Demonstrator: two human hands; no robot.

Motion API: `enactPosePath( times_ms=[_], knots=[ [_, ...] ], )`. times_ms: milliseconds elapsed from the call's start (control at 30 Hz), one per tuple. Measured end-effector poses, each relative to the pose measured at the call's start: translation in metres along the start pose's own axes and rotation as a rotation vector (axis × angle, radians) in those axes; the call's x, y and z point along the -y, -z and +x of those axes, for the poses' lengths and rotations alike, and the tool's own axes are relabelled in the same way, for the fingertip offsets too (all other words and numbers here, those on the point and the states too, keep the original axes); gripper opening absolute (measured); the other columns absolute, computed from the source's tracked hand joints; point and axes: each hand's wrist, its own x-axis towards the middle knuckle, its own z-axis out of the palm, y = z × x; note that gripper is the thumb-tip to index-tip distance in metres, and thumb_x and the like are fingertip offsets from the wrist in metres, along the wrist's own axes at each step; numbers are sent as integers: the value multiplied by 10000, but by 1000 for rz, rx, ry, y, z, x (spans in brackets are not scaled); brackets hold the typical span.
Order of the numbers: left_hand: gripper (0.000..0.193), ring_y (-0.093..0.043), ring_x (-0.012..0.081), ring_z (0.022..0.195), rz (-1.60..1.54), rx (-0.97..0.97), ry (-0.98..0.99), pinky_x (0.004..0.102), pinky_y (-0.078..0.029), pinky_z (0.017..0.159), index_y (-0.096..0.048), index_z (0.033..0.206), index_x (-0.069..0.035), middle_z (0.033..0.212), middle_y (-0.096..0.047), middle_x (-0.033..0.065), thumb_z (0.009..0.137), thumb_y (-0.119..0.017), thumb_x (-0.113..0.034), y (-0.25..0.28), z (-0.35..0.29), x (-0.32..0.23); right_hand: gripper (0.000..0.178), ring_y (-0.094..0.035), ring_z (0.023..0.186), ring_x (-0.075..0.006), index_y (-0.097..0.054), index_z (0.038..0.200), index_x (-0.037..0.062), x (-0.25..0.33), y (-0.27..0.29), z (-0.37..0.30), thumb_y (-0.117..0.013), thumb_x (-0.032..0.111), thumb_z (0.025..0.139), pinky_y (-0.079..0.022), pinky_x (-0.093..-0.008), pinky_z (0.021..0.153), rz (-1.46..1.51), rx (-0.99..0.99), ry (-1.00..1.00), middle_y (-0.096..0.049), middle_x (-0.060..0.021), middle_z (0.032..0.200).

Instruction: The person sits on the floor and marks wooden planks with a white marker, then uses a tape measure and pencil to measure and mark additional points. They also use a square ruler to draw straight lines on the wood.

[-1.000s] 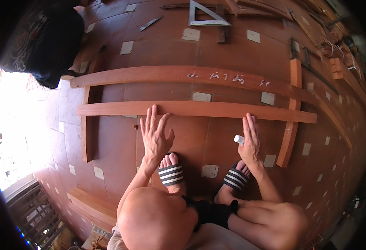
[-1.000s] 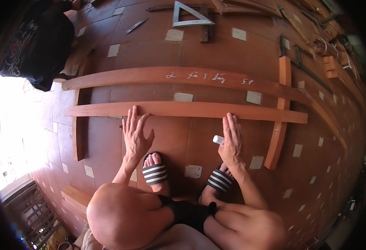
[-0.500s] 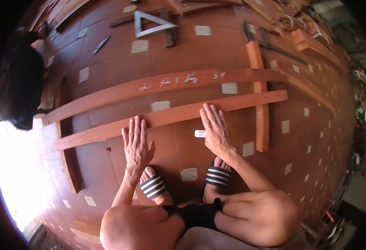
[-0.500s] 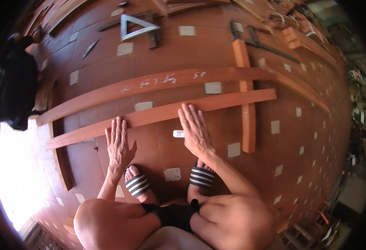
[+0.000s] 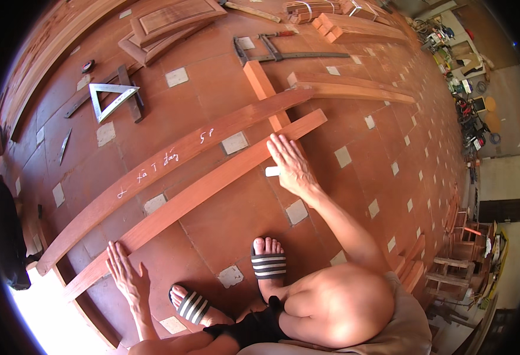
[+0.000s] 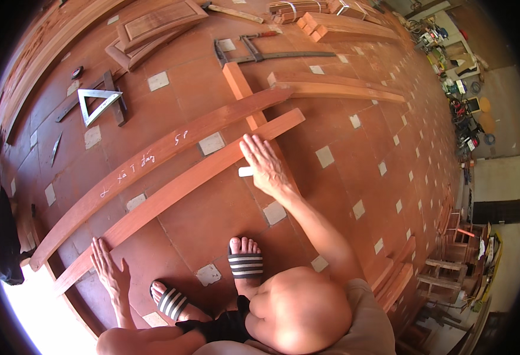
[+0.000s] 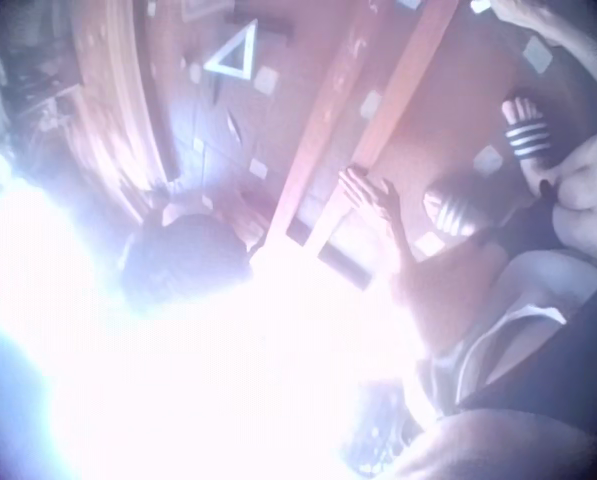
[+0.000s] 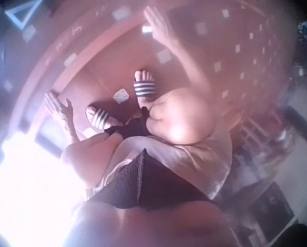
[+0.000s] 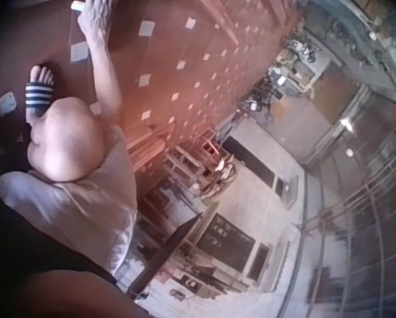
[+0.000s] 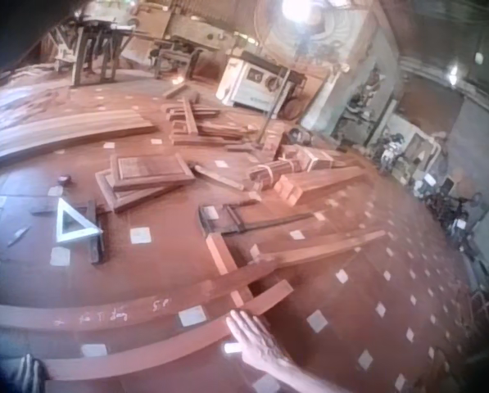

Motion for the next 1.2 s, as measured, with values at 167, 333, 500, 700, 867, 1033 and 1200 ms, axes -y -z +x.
enactPosePath(
  times_ms=[167,333,500,700,867,1033,1200],
  knots=[
    [895,-356,401,1595,57,-70,14,536,-282,1313,-382,1667,-20,1705,-393,238,885,-796,-155,-5,-13,38,864,-272,1649,-339,-307,1708,85,-74,4,-1,-576,-98,907,-200,-508,1365,-90,-5,-120,-273,-150,1789],
    [842,-477,509,1473,6,-229,-72,631,-353,1253,-460,1603,33,1538,-558,302,887,-797,-255,0,-25,72,852,-251,1645,-328,-324,1697,108,-131,23,1,-588,-92,912,-197,-504,1359,-152,66,-267,-259,-129,1782],
    [637,-596,510,1339,232,-208,12,617,-471,1134,-590,1488,18,1387,-660,290,965,-769,-298,62,-42,86,791,-321,1561,-340,-370,1643,98,-135,55,3,-600,-82,908,-251,-498,1306,-148,54,-306,-330,-137,1689],
    [695,-526,444,1447,232,458,247,555,-420,1204,-554,1544,-3,1519,-581,271,975,-773,-336,175,49,94,718,-404,1460,-354,-426,1579,86,0,120,17,-615,-69,905,-316,-490,1242,328,53,11,-414,-147,1577],
    [744,-468,388,1537,80,798,141,504,-377,1262,-524,1590,-20,1628,-515,255,982,-777,-368,163,189,93,658,-473,1376,-366,-473,1526,76,106,162,-1,-628,-59,901,-370,-484,1189,670,236,209,-485,-154,1483],
    [825,-693,391,1268,-216,767,37,488,-531,1090,-674,1408,30,1334,-737,251,916,-798,-620,66,255,83,598,-543,1293,-378,-519,1472,66,119,132,-49,-641,-49,898,-424,-478,1135,661,290,-26,-555,-162,1390],
    [922,-752,371,1088,-258,841,7,487,-578,928,-720,1302,-4,1184,-780,200,625,-1003,-563,36,254,76,540,-612,1209,-390,-566,1419,57,117,77,-115,-654,-38,895,-478,-472,1082,589,230,-368,-626,-170,1297]
  ],
)
